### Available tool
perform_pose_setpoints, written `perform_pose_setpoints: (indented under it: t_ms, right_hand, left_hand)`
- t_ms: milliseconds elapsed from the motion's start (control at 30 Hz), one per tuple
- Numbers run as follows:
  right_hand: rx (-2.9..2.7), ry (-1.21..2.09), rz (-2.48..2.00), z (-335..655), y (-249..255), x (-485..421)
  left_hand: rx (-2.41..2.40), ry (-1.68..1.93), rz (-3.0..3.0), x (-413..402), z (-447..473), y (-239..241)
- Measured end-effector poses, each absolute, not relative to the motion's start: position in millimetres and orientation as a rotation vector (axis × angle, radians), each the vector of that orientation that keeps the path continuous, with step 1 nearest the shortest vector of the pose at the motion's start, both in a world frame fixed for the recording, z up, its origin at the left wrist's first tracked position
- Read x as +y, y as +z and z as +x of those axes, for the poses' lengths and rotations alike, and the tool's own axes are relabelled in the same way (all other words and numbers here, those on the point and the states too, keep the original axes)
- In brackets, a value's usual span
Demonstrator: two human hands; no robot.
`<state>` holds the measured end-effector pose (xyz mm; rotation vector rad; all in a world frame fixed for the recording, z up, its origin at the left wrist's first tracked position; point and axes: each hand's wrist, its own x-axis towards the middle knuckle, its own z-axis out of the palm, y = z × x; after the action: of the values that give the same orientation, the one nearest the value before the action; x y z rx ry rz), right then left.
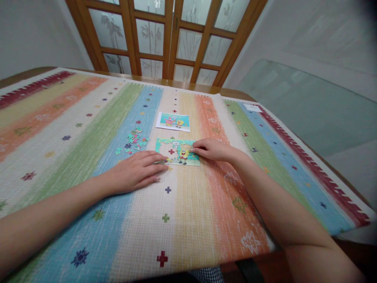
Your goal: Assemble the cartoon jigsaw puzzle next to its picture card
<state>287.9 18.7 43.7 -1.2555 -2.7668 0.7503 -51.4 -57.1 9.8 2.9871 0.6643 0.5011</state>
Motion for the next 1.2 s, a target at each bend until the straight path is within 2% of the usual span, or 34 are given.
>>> perform_pose_setpoints:
  t_ms: [367, 633, 867, 1200]
  right_hand:
    - [-2.738, 0.725, -1.282, 290, 41, 20]
    - [-2.653, 0.674, -1.365, 293, 60, 16]
    - [-2.694, 0.756, -1.412, 285, 58, 12]
    - [-2.655, 0.619, -1.43, 285, 56, 15]
  left_hand:
    - [0.688, 0.501, 2.954, -57, -52, 9]
    - [0.672, 0.516, 2.947, -56, -52, 9]
    - [0.674, 0.518, 2.93, -57, -51, 10]
    - [0.666, 0.529, 2.934, -57, -51, 9]
